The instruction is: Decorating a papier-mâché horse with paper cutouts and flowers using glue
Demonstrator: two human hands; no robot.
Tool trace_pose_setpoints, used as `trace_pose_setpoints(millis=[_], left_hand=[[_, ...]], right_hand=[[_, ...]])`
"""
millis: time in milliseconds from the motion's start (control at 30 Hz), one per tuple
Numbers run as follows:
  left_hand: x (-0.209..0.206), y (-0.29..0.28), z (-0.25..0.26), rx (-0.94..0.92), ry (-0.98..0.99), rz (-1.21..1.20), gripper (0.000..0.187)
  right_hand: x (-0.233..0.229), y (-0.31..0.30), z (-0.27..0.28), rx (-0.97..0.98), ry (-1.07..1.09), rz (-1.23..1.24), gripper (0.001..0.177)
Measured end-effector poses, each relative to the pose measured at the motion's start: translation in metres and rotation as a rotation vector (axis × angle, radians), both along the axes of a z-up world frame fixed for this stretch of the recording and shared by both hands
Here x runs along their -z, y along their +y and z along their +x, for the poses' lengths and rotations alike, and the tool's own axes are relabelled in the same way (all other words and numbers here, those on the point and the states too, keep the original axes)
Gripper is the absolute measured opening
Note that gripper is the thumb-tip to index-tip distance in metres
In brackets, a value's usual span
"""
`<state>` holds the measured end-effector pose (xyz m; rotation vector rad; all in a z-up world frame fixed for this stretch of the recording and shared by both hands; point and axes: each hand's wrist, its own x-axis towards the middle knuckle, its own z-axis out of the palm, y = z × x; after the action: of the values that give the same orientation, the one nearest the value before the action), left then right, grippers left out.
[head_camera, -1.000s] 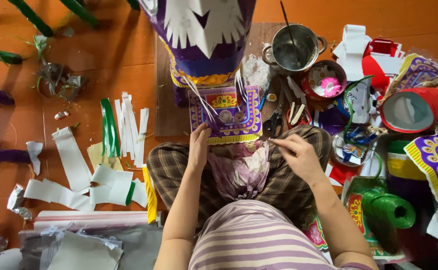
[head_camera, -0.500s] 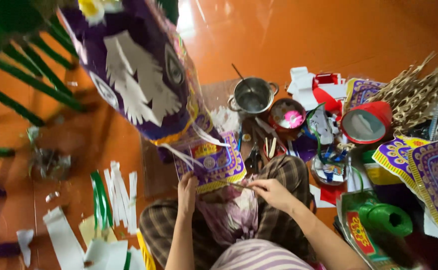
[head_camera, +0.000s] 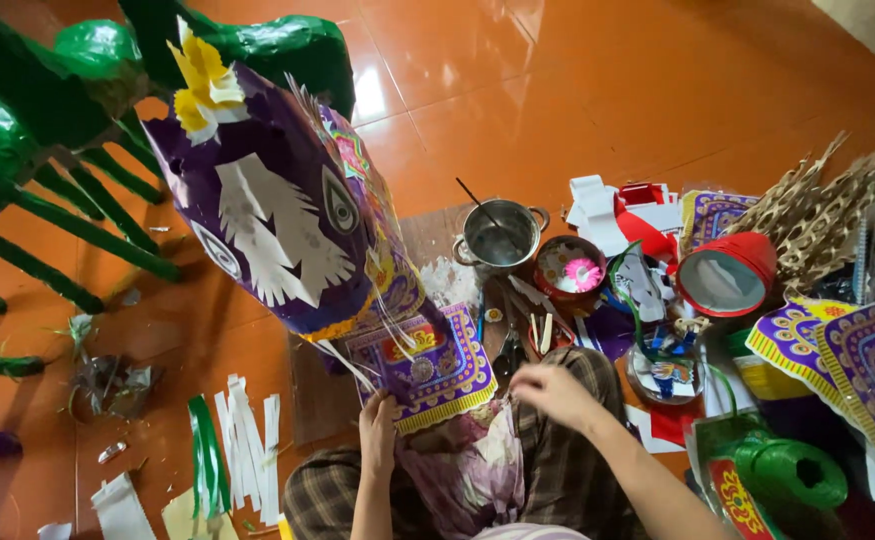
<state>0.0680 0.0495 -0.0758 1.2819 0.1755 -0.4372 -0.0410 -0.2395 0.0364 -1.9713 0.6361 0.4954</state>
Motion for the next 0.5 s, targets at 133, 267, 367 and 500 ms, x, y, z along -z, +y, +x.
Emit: trace_pose_setpoints(millis=[133, 267, 367, 500], left_hand=[[-0.017, -0.002, -0.001, 0.004, 0.106, 0.221, 0.033], [0.02, -0.002, -0.005, 0.123, -0.033, 0.441, 0.035], [0.024, -0.006, -0.015, 0.214, -0.145, 0.597, 0.028], [0.008, -0.019, -0.025, 0.407, -0.317, 0.78, 0.017]], right_hand=[[0.056, -0.065, 0.061, 0.186, -0.242, -0.285, 0.021], [0.093, -0.108, 0.131, 0.129, -0.386, -0.594, 0.041], [0.042, -0.074, 0.146, -0.08, -0.37, -0.674, 0.063], [-0.072, 0.023, 0.101, -0.259, -0.357, -0.133, 0.043]])
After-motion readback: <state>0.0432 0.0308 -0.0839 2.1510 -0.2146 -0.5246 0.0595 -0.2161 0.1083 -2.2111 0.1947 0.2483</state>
